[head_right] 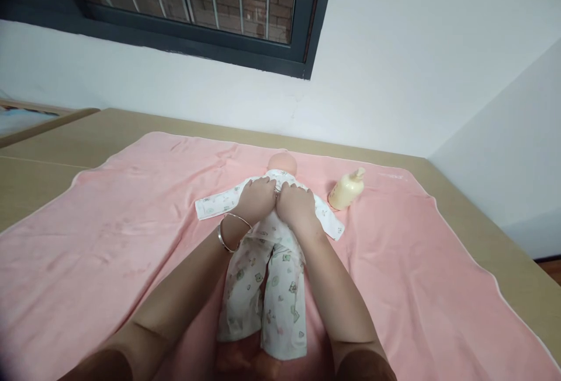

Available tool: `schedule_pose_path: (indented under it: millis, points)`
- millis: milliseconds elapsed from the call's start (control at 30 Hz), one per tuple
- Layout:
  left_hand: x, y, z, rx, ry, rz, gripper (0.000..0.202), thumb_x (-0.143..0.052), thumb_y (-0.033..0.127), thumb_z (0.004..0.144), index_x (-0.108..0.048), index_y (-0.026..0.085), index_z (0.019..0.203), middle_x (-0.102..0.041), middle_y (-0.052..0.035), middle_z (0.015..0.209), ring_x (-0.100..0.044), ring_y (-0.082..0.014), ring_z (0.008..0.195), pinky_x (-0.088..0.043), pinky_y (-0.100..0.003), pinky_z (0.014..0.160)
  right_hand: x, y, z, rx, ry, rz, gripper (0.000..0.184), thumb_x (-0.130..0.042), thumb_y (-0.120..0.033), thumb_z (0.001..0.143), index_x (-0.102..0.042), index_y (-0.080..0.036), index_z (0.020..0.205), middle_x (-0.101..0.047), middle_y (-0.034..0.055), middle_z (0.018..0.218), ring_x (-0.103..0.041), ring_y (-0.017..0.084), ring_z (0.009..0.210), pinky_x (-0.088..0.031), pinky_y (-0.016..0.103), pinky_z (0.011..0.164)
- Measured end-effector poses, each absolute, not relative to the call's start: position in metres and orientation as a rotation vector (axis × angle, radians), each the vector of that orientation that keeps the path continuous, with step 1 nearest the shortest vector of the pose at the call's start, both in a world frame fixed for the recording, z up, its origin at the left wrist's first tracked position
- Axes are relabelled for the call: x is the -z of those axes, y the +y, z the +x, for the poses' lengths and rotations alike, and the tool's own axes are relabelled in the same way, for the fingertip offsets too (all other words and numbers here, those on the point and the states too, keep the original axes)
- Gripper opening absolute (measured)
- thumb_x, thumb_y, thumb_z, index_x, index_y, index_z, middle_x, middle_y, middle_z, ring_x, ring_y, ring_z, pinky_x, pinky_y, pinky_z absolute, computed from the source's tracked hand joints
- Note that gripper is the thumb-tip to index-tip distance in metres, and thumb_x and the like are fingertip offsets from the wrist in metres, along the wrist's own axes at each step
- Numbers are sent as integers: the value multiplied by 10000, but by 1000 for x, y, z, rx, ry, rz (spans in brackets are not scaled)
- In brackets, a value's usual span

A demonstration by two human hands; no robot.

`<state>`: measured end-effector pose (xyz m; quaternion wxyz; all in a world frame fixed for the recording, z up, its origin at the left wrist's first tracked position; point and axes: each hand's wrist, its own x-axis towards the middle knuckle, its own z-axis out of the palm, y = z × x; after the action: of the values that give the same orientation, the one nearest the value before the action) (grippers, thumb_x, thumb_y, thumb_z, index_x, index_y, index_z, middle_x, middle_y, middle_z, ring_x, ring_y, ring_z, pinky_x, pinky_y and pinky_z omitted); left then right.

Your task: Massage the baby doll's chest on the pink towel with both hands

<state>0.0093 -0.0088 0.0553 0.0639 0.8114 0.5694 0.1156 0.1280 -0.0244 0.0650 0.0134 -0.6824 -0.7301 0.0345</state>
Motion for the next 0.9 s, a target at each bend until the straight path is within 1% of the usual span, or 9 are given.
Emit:
schedule_pose_path:
  millis: [100, 200, 267, 367, 467, 600, 700, 800, 900]
  points:
    - [-50, -3, 7, -370, 1735, 2375, 356, -404, 253, 984, -629, 119, 1225, -636, -195, 1346, -544, -335, 1325, -370, -538, 1148, -65, -20, 133, -178, -2234, -2138, 408, -323, -349, 1036, -614, -157, 1248, -696, 188, 1239, -646, 341, 1158, -422, 508, 1013]
    - [-35, 11, 4, -424, 1751, 2253, 483, -331, 368, 1023, -511, 144, 1410, -487, -182, 1550, -388, -352, 1472, -294, -610, 1196, -54, -7, 142, -238, -2115, -2145, 512, -282, -465, 1048, -579, -165, 1337, -613, 202, 1398, -550, 356, 1313, -361, 562, 1088]
    - [-29, 17, 2, -431, 1728, 2202, 539, -306, 420, 1029, -430, 171, 1491, -389, -157, 1631, -294, -347, 1531, -227, -640, 1224, -46, 0, 144, -250, -2055, -2141, 550, -285, -504, 1043, -547, -167, 1391, -549, 204, 1476, -481, 355, 1387, -316, 590, 1124]
    - [-32, 15, 2, -387, 1712, 2183, 580, -287, 416, 1031, -372, 145, 1536, -331, -166, 1662, -244, -349, 1555, -189, -647, 1237, -42, 3, 142, -252, -2028, -2141, 549, -290, -487, 1044, -518, -159, 1421, -497, 212, 1526, -440, 351, 1422, -298, 604, 1133]
    - [-45, 3, 1, -278, 1674, 2239, 588, -290, 352, 1026, -319, 130, 1569, -293, -176, 1677, -233, -355, 1560, -188, -658, 1231, -49, -6, 135, -229, -2086, -2136, 485, -301, -411, 1050, -531, -152, 1390, -538, 211, 1488, -477, 349, 1389, -303, 607, 1124]
    - [-64, -14, -5, -133, 1555, 2380, 543, -306, 282, 1020, -357, 183, 1552, -320, -173, 1665, -287, -347, 1541, -177, -708, 1207, -64, -24, 127, -153, -2230, -2133, 384, -369, -328, 1031, -578, -154, 1301, -678, 191, 1285, -620, 332, 1210, -298, 604, 1115]
    - [-72, -17, -6, -79, 1542, 2398, 474, -332, 240, 1004, -494, 178, 1446, -457, -187, 1572, -417, -349, 1461, -240, -695, 1184, -69, -31, 125, -130, -2267, -2145, 355, -391, -341, 1022, -612, -166, 1237, -709, 180, 1207, -645, 325, 1157, -313, 586, 1107]
    - [-70, -12, -3, -122, 1592, 2354, 400, -360, 232, 989, -600, 148, 1297, -557, -195, 1456, -524, -333, 1353, -325, -641, 1156, -67, -26, 127, -165, -2230, -2184, 385, -365, -380, 1029, -622, -170, 1225, -705, 180, 1221, -634, 331, 1176, -361, 556, 1076]
    - [-59, -1, 0, -265, 1642, 2263, 433, -313, 319, 1022, -586, 141, 1307, -489, -196, 1536, -429, -330, 1441, -326, -624, 1169, -59, -15, 133, -208, -2150, -2217, 476, -296, -445, 1048, -605, -158, 1269, -652, 195, 1332, -565, 357, 1278, -379, 552, 1068]
